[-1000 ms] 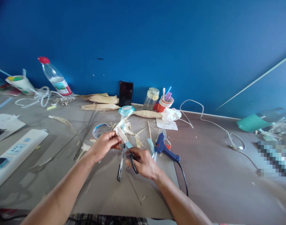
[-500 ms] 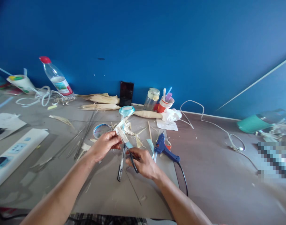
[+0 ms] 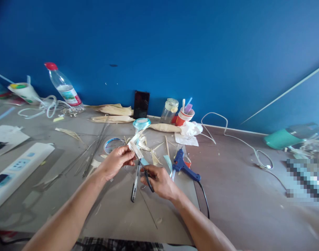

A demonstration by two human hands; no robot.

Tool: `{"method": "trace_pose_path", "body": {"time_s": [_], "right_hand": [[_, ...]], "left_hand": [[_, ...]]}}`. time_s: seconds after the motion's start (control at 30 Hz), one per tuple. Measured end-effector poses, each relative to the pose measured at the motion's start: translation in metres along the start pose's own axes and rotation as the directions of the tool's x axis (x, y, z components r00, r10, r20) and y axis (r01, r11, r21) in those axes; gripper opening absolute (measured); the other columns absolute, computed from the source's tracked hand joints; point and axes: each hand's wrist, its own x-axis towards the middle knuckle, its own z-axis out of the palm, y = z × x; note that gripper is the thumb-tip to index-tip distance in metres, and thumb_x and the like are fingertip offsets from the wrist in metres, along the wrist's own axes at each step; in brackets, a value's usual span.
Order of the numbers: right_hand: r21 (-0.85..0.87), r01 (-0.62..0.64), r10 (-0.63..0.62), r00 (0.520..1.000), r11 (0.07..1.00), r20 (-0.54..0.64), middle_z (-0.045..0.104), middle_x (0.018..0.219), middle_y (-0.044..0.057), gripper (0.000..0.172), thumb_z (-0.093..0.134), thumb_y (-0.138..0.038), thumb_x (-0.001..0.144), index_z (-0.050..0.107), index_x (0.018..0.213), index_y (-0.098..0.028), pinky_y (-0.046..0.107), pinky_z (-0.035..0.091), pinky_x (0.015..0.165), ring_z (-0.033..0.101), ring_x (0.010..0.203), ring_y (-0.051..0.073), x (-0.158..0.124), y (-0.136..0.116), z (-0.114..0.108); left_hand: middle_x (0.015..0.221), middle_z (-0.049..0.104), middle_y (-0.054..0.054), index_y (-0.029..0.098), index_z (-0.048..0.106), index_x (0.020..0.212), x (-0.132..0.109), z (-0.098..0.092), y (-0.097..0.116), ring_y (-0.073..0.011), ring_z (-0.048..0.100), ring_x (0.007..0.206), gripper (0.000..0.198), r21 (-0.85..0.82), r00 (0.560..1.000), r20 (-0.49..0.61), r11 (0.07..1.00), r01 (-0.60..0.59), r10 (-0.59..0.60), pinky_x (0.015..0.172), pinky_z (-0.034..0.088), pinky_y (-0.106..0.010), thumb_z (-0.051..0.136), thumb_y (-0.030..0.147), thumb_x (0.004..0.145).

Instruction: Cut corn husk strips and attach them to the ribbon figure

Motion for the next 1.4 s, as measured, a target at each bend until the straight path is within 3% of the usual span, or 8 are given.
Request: {"method": "trace_pose_path", "body": {"time_s": [0.6, 1.4], "right_hand": [[-0.124, 0.040, -0.049, 0.997, 0.991, -0.067, 0.040, 0.061, -0.004, 0.020, 0.057, -0.020, 0.076, 0.064, 0.094, -0.014, 0.021, 0.029, 0.050, 0.033, 0.055, 0.008, 0.001, 0.003, 0.004], [-0.269, 0.077, -0.123, 0.979, 0.960, -0.160, 0.053, 0.066, -0.002, 0.023, 0.058, -0.022, 0.077, 0.064, 0.098, -0.015, 0.019, 0.033, 0.049, 0.040, 0.055, 0.009, 0.003, 0.012, 0.004]], "left_hand": [[0.077, 0.061, -0.003, 0.013, 0.065, 0.085, 0.001, -0.001, 0.001, -0.0139, 0.057, 0.066, 0.032, 0.138, 0.998, -0.052, 0.990, -0.012, 0.019, 0.063, 0.047, -0.027, 0.064, 0.043, 0.074], [0.073, 0.059, 0.000, 0.014, 0.060, 0.077, 0.000, -0.001, 0.001, -0.0107, 0.053, 0.058, 0.026, 0.176, 0.997, -0.073, 0.984, -0.004, 0.017, 0.061, 0.043, -0.025, 0.062, 0.040, 0.075]]}}
